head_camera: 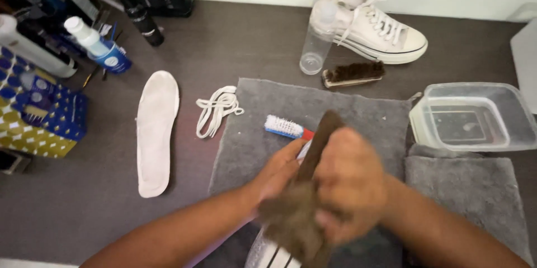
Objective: The person scrubs the white rubber sole of a sneaker with a blue brush, then wipes it with a brown cloth. They repeat the scrubbing and wiping steps on the same shoe.
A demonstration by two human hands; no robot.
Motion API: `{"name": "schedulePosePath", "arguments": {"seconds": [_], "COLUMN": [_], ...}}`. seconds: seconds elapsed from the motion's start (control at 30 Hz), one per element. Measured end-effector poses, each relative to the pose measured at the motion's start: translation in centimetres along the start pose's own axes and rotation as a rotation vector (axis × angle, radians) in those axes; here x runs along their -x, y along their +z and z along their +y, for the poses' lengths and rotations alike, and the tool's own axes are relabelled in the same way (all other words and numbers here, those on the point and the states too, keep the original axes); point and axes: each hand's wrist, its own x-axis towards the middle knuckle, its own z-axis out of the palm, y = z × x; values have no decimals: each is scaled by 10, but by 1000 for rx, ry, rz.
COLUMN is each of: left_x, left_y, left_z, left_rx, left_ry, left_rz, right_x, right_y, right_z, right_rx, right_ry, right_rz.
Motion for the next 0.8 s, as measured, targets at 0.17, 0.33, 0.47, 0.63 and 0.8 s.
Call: {"name": "schedulePosePath", "arguments": {"seconds": [0.17, 0.33, 0.47, 0.63, 0.8], "left_x": [6, -7, -2, -47, -59], "left_y": [20, 1, -1, -31, -24], "left_z": [48, -16, -9, -116, -86], "left_rx": [-36, 785, 16, 1343, 1916], "left_ry": [-12, -333, -8, -360, -400], "left_rz": [-67, -240, -5, -533, -771], "right_x": [39, -17, -22, 31, -9], "right_y": [-7, 7, 6, -11, 0], "right_z": [26, -5, -7, 25, -9], "right_rx": [-221, 27, 13, 10, 154], "right_ry": [721, 272, 7, 474, 207], "right_rz": [268, 277, 233, 227, 218]}}
